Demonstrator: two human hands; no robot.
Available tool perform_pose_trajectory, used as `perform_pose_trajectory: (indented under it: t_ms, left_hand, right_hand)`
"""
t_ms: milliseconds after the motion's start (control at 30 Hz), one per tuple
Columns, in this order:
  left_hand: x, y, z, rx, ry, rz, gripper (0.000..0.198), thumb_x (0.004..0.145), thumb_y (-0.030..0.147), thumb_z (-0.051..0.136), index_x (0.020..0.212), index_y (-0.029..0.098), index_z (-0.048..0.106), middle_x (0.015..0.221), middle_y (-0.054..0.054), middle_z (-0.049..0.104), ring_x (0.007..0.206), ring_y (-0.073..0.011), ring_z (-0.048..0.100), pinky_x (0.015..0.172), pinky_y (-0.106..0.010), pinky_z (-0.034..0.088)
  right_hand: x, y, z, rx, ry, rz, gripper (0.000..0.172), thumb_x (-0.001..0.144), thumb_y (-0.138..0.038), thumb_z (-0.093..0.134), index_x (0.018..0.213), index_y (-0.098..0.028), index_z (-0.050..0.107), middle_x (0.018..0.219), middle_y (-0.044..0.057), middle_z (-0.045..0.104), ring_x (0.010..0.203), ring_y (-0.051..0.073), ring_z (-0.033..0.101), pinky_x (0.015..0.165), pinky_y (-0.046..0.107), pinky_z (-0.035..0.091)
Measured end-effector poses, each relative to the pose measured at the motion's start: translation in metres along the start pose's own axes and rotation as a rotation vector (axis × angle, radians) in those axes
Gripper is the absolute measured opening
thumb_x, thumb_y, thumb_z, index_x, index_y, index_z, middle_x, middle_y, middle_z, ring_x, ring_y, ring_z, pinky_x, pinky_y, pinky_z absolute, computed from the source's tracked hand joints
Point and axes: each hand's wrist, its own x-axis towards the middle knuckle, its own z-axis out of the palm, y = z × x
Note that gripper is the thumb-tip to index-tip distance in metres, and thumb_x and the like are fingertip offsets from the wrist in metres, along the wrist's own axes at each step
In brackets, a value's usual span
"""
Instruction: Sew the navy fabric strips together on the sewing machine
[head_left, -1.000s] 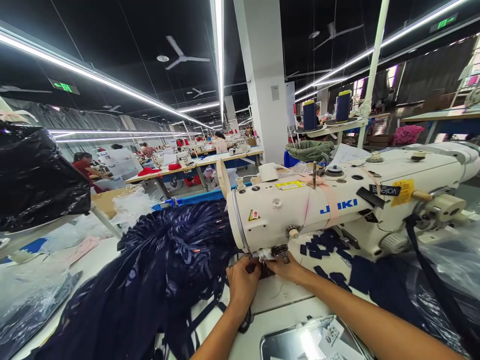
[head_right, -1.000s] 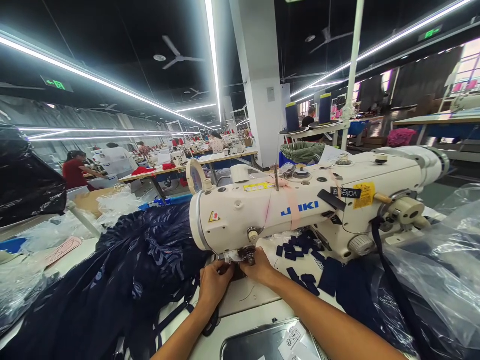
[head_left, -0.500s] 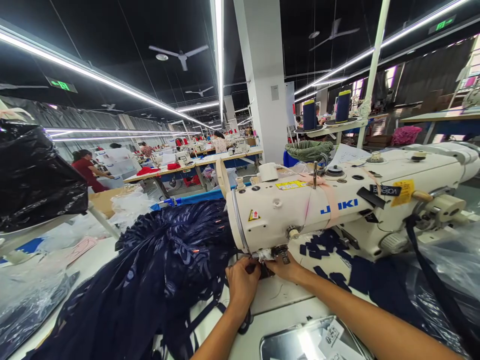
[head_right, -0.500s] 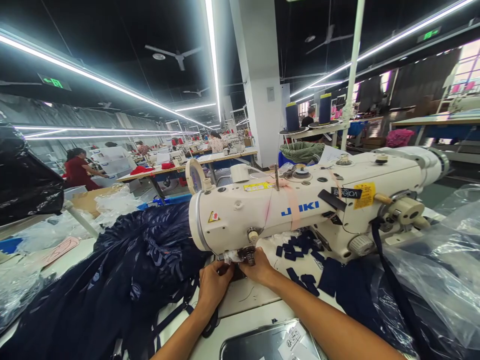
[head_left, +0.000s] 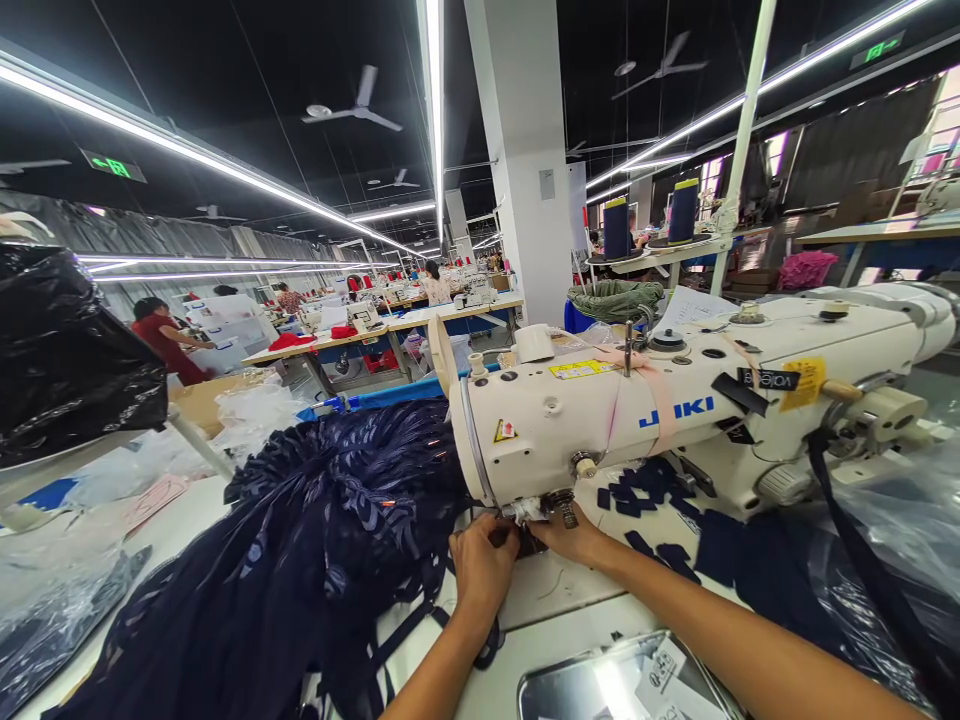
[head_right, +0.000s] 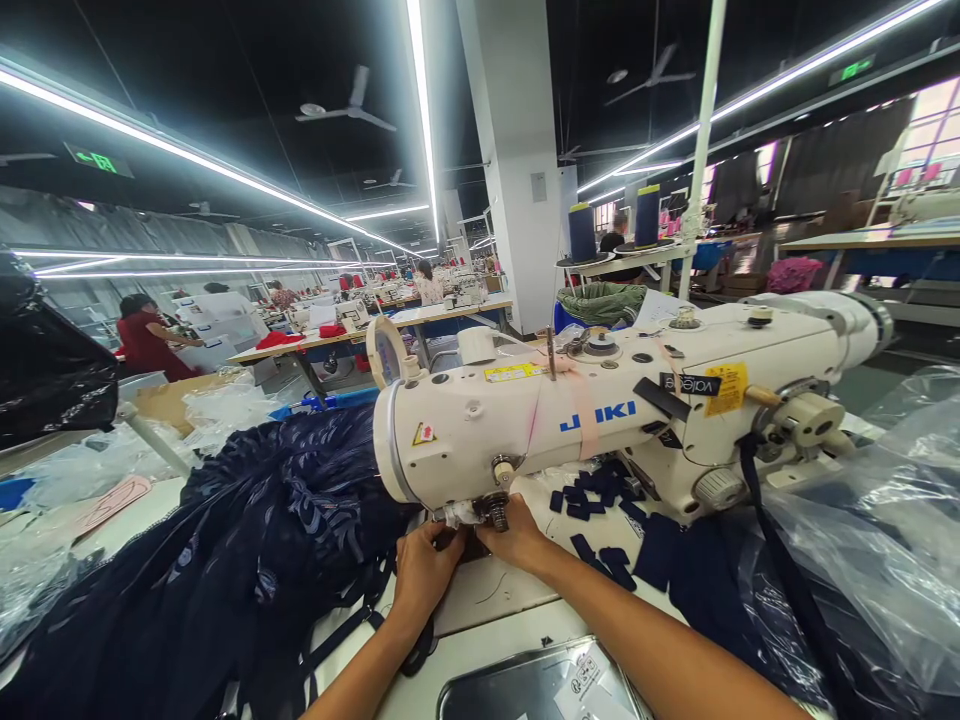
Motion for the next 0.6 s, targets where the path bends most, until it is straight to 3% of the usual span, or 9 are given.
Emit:
perform_pose_trajectory:
  t_ms: [600]
  left_hand:
    - [0.0009,0.0023,-0.0011,-0.028,-0.010,0.010,0.017,0.072,0.021,0.050,0.068,0.022,0.067,0.062,0.000,0.065,0.062,-0.0180,0.057,0.063,-0.029,0.033]
  right_hand:
    - [-0.0043,-0.0011,-0.0018,0.027,0.069,-0.044,0.012,0.068,-0.014,0.049,0.065,-0.018,0.060,0.067,0.002,0.063,0.070,0.018,0.059,0.063,0.023,0.045]
